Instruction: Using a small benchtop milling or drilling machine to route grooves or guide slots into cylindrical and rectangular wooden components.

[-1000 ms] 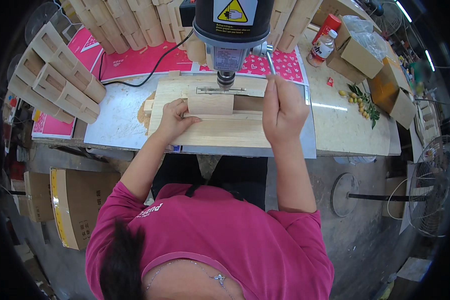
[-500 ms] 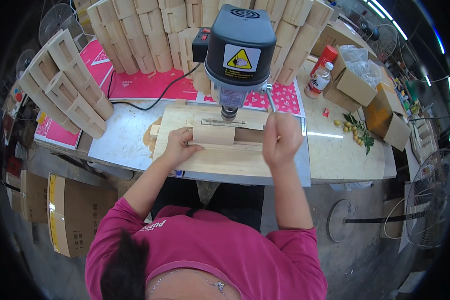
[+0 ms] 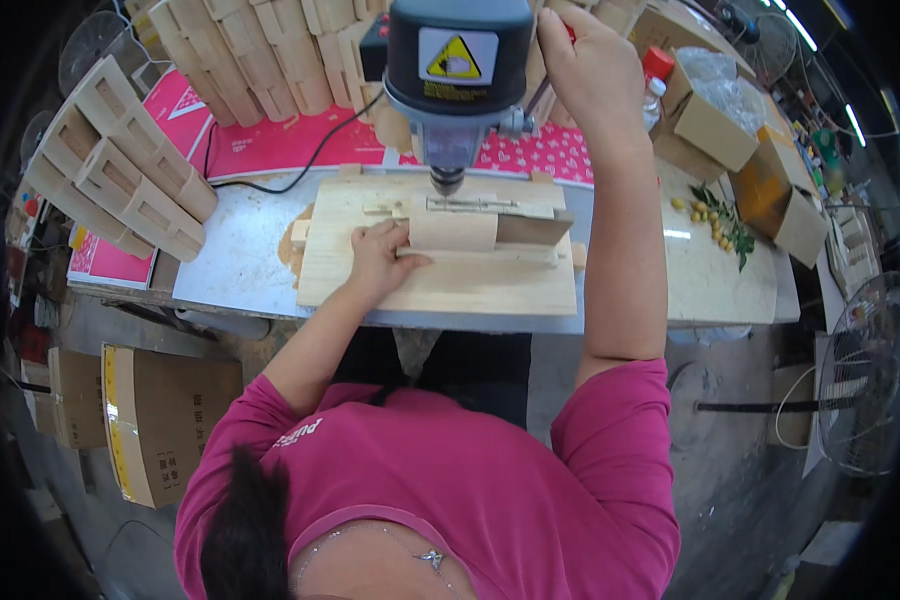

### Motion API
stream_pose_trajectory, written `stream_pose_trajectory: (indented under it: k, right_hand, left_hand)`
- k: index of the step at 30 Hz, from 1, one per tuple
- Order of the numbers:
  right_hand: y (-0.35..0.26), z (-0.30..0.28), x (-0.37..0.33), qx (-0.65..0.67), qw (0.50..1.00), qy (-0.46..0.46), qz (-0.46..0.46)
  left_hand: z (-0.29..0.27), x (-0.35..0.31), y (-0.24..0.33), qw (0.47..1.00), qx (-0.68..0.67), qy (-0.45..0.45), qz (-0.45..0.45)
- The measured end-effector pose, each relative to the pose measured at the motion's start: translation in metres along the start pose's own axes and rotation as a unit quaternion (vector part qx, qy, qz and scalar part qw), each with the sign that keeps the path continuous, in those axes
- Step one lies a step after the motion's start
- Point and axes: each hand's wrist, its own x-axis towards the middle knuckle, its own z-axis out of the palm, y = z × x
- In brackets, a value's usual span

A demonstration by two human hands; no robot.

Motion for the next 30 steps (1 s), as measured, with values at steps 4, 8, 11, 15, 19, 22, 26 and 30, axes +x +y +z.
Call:
stream_pose_trajectory:
  k: [4, 8, 11, 15, 19, 22, 26, 30]
  right_hand:
    - [-0.006, -0.02, -0.039, 0.0, 1.0, 0.007, -0.025]
    - [-0.014, -0.019, -0.1, 0.09, 0.995, 0.008, -0.034]
    - [-0.007, -0.002, -0.132, 0.133, 0.99, 0.035, -0.029]
    - [0.016, 0.031, -0.158, 0.171, 0.976, 0.088, -0.101]
    - [0.036, 0.058, -0.169, 0.196, 0.97, 0.102, -0.099]
    - [0.034, 0.054, -0.168, 0.193, 0.964, 0.128, -0.128]
    - [0.018, 0.024, -0.145, 0.176, 0.968, 0.104, -0.146]
    - [-0.007, -0.003, -0.076, 0.135, 0.98, 0.122, -0.081]
  left_hand:
    - [-0.001, 0.002, 0.003, 1.0, -0.006, -0.008, -0.006]
    - [-0.002, 0.001, 0.003, 1.0, 0.004, -0.01, -0.01]
    - [-0.002, 0.002, 0.006, 1.0, 0.003, -0.008, -0.004]
    - [-0.005, 0.004, 0.008, 1.0, 0.017, -0.015, -0.01]
    - [0.001, 0.003, 0.002, 1.0, 0.024, 0.0, 0.008]
    - [0.009, -0.001, -0.007, 0.999, 0.046, 0.012, 0.011]
    - [0.004, -0.003, 0.0, 0.999, 0.036, 0.016, 0.02]
    - [-0.003, -0.002, 0.005, 0.999, 0.027, 0.026, 0.019]
